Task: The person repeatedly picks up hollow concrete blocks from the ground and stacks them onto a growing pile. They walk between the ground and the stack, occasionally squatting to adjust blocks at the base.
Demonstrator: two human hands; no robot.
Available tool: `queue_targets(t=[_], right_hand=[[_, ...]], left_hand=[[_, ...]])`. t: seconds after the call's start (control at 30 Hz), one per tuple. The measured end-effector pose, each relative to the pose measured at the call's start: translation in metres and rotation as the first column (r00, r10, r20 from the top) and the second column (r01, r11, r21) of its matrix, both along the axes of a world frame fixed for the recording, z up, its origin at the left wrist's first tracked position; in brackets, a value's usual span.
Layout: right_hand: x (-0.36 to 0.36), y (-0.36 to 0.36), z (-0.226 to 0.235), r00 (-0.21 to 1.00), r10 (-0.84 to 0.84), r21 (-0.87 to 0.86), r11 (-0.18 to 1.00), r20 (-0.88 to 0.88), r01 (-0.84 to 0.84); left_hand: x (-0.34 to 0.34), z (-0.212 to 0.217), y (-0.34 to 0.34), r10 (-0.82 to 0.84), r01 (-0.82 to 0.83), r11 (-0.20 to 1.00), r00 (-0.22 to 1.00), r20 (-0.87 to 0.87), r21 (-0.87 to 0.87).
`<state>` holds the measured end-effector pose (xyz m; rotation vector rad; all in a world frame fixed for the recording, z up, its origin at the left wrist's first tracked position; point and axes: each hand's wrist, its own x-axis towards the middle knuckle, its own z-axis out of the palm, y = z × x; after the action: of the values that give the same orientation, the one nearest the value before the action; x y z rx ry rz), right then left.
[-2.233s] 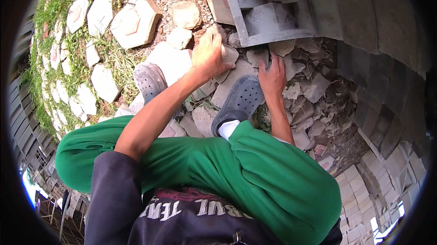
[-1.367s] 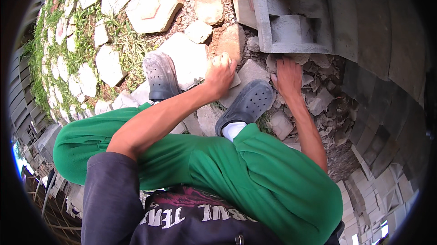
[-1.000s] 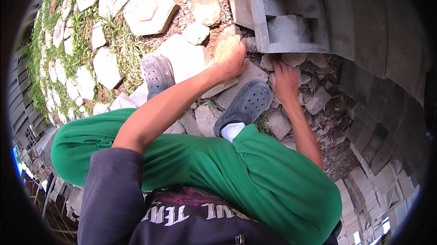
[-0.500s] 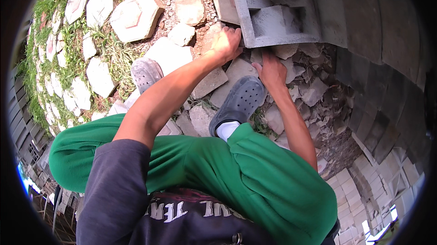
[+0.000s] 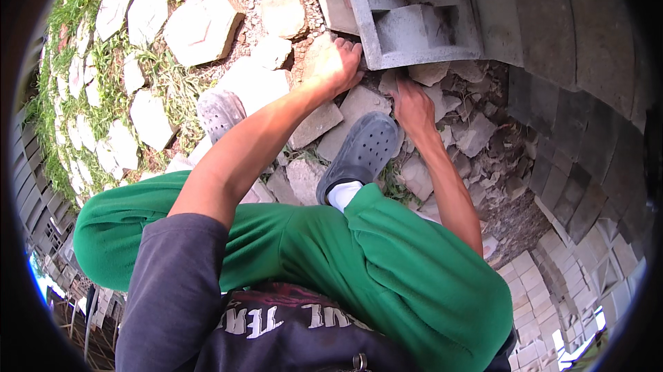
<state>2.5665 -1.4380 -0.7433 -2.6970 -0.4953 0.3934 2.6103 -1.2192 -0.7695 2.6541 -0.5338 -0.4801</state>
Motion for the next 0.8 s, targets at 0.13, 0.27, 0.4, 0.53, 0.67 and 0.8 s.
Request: queue_targets(t=[0.13,0.27,0.4,0.53,0.67,0.8], right_hand=[[-0.001,0.014,0.018,0.997,-0.020,-0.026,0.999,0.081,0.022],[0.008,0.037,0.078,0.923,0.149,0.094,0.977,0.354,-0.194],[0.041,0.053,0.098,0.867,0.227,-0.033,0.971,0.445,-0.237],[0.064,0.073,0.093,0.886,0.298,-0.185,0.951,0.355,-0.246],[0.073,0.080,0.079,0.889,0.249,-0.171,0.966,0.384,-0.196],[0.074,0.076,0.079,0.920,0.175,-0.078,0.984,0.352,-0.157]], left_hand=[[-0.004,0.001,0.005,-0.032,0.033,0.999,0.993,0.116,-0.004],[-0.008,-0.005,0.004,0.034,-0.030,0.999,0.980,0.198,-0.023],[-0.017,-0.004,0.004,0.133,-0.118,0.989,0.971,0.197,-0.086],[-0.018,-0.004,0.003,0.180,-0.161,0.982,0.961,0.211,-0.103],[-0.015,-0.006,-0.001,0.186,-0.179,0.982,0.961,0.203,-0.052],[-0.012,-0.002,-0.005,0.197,-0.203,0.979,0.971,0.135,0.028]])
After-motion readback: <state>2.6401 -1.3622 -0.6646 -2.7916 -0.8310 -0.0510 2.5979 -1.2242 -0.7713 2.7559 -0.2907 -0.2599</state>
